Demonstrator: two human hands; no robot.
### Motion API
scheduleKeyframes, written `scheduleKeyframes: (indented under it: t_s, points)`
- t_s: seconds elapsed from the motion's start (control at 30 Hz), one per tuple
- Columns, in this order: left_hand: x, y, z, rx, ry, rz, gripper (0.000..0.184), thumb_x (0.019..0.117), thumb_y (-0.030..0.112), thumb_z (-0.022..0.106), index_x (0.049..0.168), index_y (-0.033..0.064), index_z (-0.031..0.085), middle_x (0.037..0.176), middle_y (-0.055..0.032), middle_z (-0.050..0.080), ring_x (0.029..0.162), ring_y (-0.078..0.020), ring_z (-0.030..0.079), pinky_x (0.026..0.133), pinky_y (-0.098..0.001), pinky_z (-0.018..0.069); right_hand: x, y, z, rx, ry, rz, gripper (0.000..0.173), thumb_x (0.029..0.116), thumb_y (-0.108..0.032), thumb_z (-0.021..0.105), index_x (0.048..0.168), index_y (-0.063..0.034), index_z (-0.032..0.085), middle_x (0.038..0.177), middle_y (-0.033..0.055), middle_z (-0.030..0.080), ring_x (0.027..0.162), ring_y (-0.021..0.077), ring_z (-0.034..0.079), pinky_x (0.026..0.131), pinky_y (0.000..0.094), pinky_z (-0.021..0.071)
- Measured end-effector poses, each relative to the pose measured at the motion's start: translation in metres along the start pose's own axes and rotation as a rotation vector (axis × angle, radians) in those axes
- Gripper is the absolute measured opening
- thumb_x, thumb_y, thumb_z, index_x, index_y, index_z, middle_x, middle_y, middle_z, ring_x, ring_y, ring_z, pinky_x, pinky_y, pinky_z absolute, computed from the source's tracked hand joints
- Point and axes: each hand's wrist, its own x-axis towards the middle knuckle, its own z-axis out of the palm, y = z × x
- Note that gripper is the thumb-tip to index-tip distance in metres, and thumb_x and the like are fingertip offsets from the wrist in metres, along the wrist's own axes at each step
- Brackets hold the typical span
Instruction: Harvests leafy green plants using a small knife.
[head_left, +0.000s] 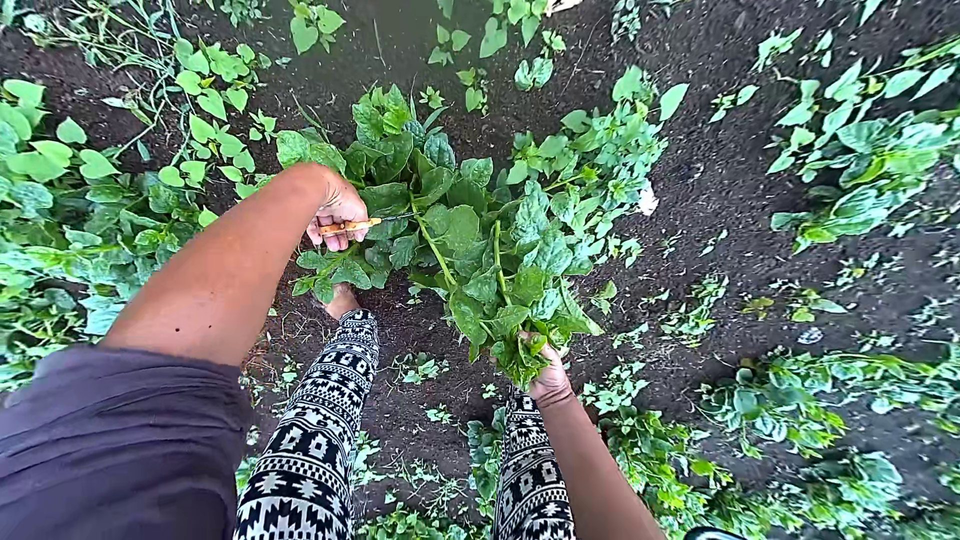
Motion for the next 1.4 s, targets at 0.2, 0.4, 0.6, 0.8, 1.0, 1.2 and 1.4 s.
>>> scheduleKeyframes:
  t_s: [0.2,0.4,0.6,0.8,1.0,1.2,1.4]
  points:
    - [0.000,0.026,-0.014,0.165,0.068,-0.052,0.025,0.1012,0.019,0.060,0.082,0.0080,0.071,0.066,-0.0047,0.067,0.050,-0.0140,0.057,0.053,-0.0287,0.0469,-0.006,0.008,0.005,-0.019,0.017,-0.030,0.007,0.0846,-0.014,0.058,0.089,-0.0153,0.064,0.076,-0.0011,0.074,0.068,0.0088,0.072,0.062,0.0278,0.0616]
    - [0.004,0.036,-0.010,0.177,0.116,-0.058,0.023,0.0977,0.018,0.064,0.078,0.0072,0.072,0.065,-0.0064,0.068,0.047,-0.0151,0.059,0.050,-0.0298,0.0484,-0.015,0.010,0.019,-0.078,0.064,-0.059,0.017,0.0894,-0.005,0.048,0.090,-0.0155,0.062,0.076,-0.0056,0.073,0.068,0.0033,0.070,0.063,0.0224,0.0603]
    - [-0.001,0.032,-0.005,0.205,0.069,-0.043,0.025,0.1004,0.011,0.057,0.080,0.0061,0.070,0.066,-0.0060,0.068,0.048,-0.0130,0.057,0.049,-0.0256,0.0449,-0.017,0.009,0.019,-0.095,0.082,-0.050,0.016,0.0904,-0.007,0.047,0.092,-0.0156,0.060,0.076,-0.0062,0.072,0.068,0.0031,0.070,0.063,0.0228,0.0604]
    - [-0.005,0.026,0.000,0.214,0.074,-0.024,0.025,0.1006,0.003,0.053,0.079,0.0030,0.065,0.067,-0.0081,0.066,0.053,-0.0152,0.060,0.054,-0.0267,0.0476,-0.020,0.001,0.015,-0.072,0.077,-0.054,0.014,0.0891,-0.009,0.049,0.090,-0.0164,0.061,0.074,-0.0054,0.072,0.067,0.0047,0.071,0.062,0.0245,0.0608]
    - [-0.040,-0.040,0.008,0.046,0.048,0.014,0.027,0.1079,0.012,0.044,0.098,-0.0007,0.067,0.084,-0.0119,0.070,0.068,-0.0193,0.065,0.067,-0.0371,0.0532,-0.041,-0.034,-0.033,0.032,-0.155,-0.053,0.035,0.0676,-0.046,0.085,0.087,-0.0188,0.075,0.080,0.0025,0.075,0.071,0.0150,0.073,0.064,0.0338,0.0618]
    - [-0.092,-0.197,0.126,-0.298,-0.067,0.011,0.032,0.1111,0.021,0.041,0.120,-0.0023,0.060,0.102,-0.0145,0.068,0.085,-0.0203,0.066,0.078,-0.0405,0.0553,-0.168,-0.116,-0.084,0.006,-0.305,-0.162,0.032,0.0834,-0.052,0.072,0.096,-0.0236,0.081,0.086,-0.0020,0.078,0.074,0.0084,0.074,0.064,0.0239,0.0614]
    - [-0.205,-0.243,0.301,-0.360,0.064,-0.258,0.039,0.1098,0.019,0.050,0.140,-0.0051,0.052,0.124,-0.0281,0.064,0.108,-0.0380,0.066,0.095,-0.0544,0.0524,-0.270,-0.169,-0.192,0.141,-0.185,-0.329,0.033,0.0766,-0.054,0.078,0.092,-0.0238,0.080,0.081,-0.0014,0.076,0.070,0.0092,0.072,0.062,0.0253,0.0607]
